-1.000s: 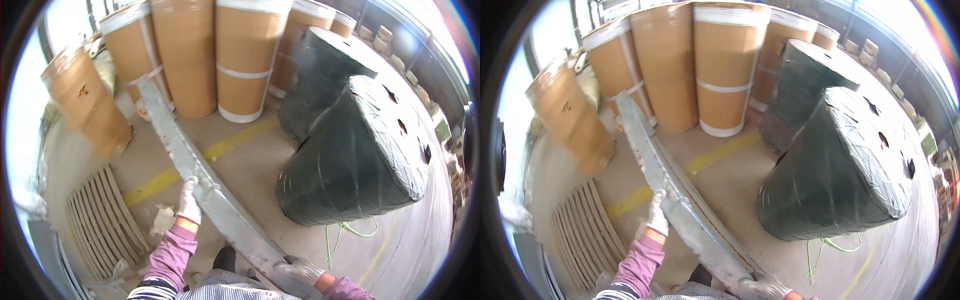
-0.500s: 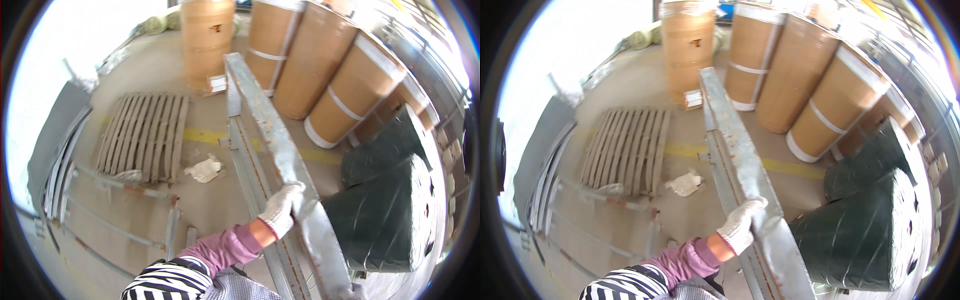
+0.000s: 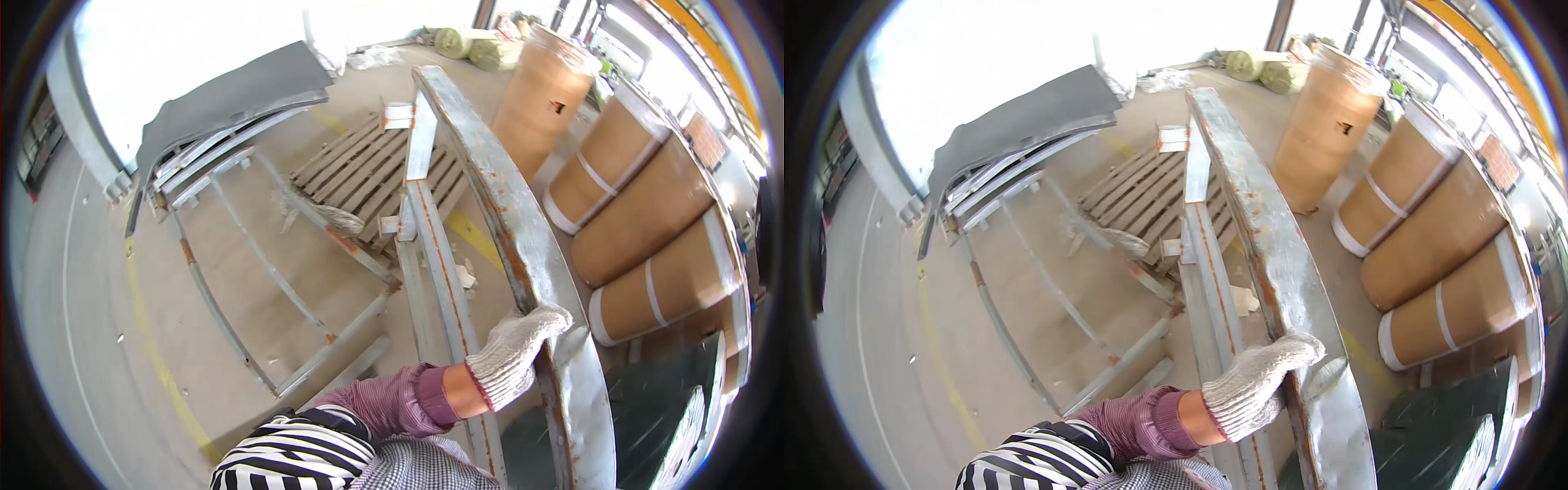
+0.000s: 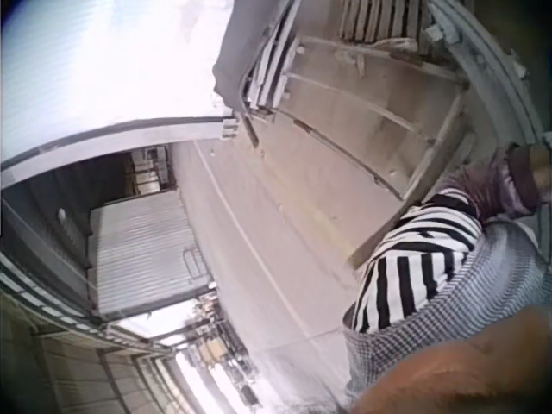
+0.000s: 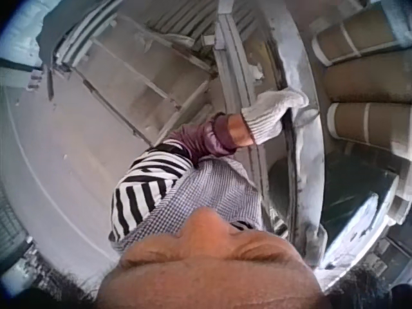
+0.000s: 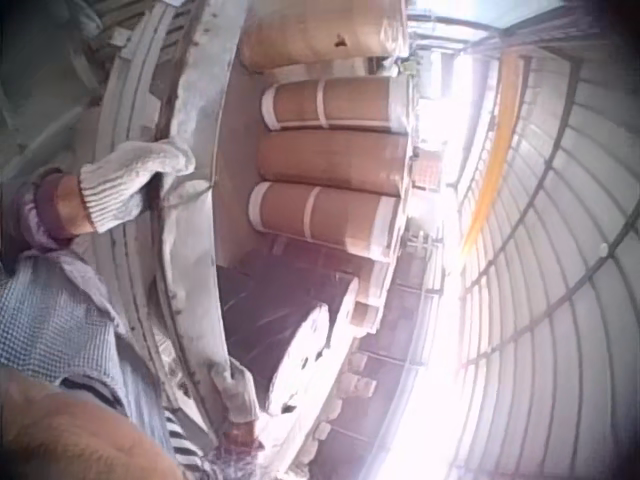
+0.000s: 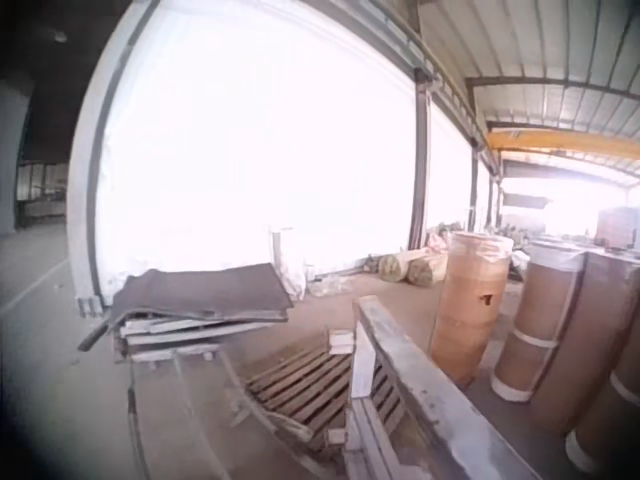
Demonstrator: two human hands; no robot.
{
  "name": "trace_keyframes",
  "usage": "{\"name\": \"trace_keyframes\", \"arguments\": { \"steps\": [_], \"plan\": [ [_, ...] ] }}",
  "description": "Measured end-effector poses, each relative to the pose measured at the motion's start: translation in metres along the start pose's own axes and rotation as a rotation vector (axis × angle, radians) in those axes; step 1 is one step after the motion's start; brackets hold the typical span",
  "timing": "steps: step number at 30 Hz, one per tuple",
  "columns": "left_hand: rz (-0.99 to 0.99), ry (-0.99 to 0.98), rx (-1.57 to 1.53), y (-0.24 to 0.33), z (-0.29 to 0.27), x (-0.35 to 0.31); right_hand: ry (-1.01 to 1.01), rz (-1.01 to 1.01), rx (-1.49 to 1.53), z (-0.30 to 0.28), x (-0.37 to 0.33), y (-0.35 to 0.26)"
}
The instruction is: The person moves a metal frame, gathers green plastic straps from the floor, and pushes a metal cart. They then pick up pieces of brown paper from the floor and the cart and place them onto a large pile.
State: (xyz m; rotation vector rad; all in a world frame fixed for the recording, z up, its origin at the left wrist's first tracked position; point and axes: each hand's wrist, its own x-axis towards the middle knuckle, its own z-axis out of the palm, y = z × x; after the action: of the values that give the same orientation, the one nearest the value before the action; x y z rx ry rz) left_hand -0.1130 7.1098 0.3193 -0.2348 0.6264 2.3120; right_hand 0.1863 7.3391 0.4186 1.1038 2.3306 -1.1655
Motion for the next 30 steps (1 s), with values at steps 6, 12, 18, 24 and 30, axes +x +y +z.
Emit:
{"name": "trace_keyframes", "arguments": {
  "steps": [6, 12, 18, 24, 30],
  "plan": [
    [0.348, -0.085, -0.059, -0.015, -0.021, 0.02, -0.125, -0.232, -0.112, -0.025, 0.092, -0.018],
    [0.439, 0.047, -0.263, 0.009, -0.084, 0.063, -0.257, -0.377, -0.335, -0.019, 0.171, -0.069],
    [0.661, 0.204, -0.224, 0.049, -0.061, 0.034, -0.157, -0.649, -0.64, -0.013, 0.218, -0.11],
    [0.757, 0.318, -0.129, 0.105, -0.103, -0.027, -0.171, -0.757, -0.749, 0.048, 0.178, -0.179],
    [0.817, 0.506, -0.044, 0.169, -0.183, -0.093, -0.16, -0.935, -0.809, 0.146, 0.142, -0.216]
  ]
}}
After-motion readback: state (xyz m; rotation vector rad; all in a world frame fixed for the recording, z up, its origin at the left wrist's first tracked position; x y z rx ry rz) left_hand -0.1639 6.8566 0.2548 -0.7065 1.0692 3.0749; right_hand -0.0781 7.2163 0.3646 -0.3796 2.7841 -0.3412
